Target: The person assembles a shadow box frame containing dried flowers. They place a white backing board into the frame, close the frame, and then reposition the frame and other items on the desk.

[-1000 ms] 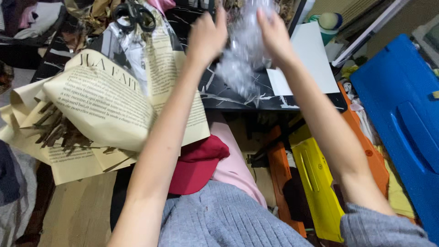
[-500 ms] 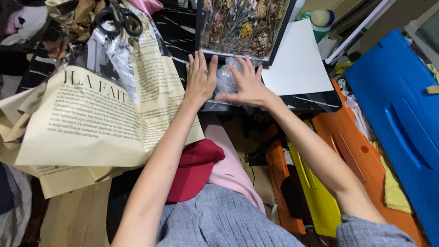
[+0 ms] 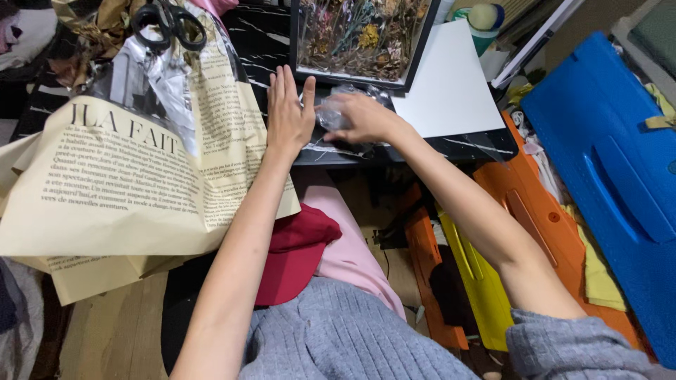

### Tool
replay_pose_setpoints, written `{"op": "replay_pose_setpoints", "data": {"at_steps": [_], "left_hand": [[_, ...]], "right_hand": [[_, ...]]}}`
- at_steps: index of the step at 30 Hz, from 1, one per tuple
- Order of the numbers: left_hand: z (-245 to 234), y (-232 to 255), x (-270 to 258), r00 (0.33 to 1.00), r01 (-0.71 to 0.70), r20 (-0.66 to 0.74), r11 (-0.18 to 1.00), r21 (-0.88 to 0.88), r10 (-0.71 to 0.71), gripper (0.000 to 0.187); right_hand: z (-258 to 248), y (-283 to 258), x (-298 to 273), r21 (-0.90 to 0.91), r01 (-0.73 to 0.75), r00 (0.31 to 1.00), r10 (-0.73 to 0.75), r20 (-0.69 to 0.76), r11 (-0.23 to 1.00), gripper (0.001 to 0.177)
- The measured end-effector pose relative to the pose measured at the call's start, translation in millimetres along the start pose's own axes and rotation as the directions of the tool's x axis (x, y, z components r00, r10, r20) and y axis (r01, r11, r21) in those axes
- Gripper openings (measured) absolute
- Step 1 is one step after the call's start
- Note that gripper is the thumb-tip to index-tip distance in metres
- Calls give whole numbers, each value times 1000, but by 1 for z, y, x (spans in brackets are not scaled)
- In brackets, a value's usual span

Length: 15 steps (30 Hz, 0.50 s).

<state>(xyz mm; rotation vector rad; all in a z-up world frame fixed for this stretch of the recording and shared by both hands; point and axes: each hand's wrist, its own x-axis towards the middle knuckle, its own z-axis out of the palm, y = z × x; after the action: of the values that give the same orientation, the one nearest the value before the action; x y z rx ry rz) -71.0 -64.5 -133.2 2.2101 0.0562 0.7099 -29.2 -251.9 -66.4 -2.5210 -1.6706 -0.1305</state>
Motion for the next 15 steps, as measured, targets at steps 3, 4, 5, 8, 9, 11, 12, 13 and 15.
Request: {"op": "replay_pose_setpoints", "data": {"at_steps": [3,4,5,8,9,11,12,13,15], "left_hand": [[4,-2,2,1000,8,0,1000,5,-8,94],[5,-1,3,1000,9,-1,1000,2,-9,94],[6,0,4,1000,11,-3,1000,-1,-11,95],[6,-2,1,999,52,-14,998,-39,-53,94],[6,-2,-1,998,65,-19,996,-60,-66,93],[4,-1,2,996,83,-33,991,-102,-87,91],[4,1,2,998,46,-38,997,-69,-48,91],[4,3,2,999,8,-42,999,-35,-10,90],[1,5,1,997,-60,-49,998,-9,60,88]], "right_hand": [[7,-2,1,238,-460,875,391,286,855,76],[8,-2,-3,297,-291,957,273,99,910,79],[10,-4,-6,319,-103,986,139,-92,942,81],[12,-2,-10,330,62,954,41,-297,942,88],[14,-2,-10,348,48,949,66,-308,936,90],[20,-2,-6,344,-83,977,144,-156,935,95],[23,-1,-6,332,-151,980,186,-76,931,98],[26,1,-6,276,-214,973,229,-23,937,101],[37,2,-4,157,-334,942,325,80,930,106]]}}
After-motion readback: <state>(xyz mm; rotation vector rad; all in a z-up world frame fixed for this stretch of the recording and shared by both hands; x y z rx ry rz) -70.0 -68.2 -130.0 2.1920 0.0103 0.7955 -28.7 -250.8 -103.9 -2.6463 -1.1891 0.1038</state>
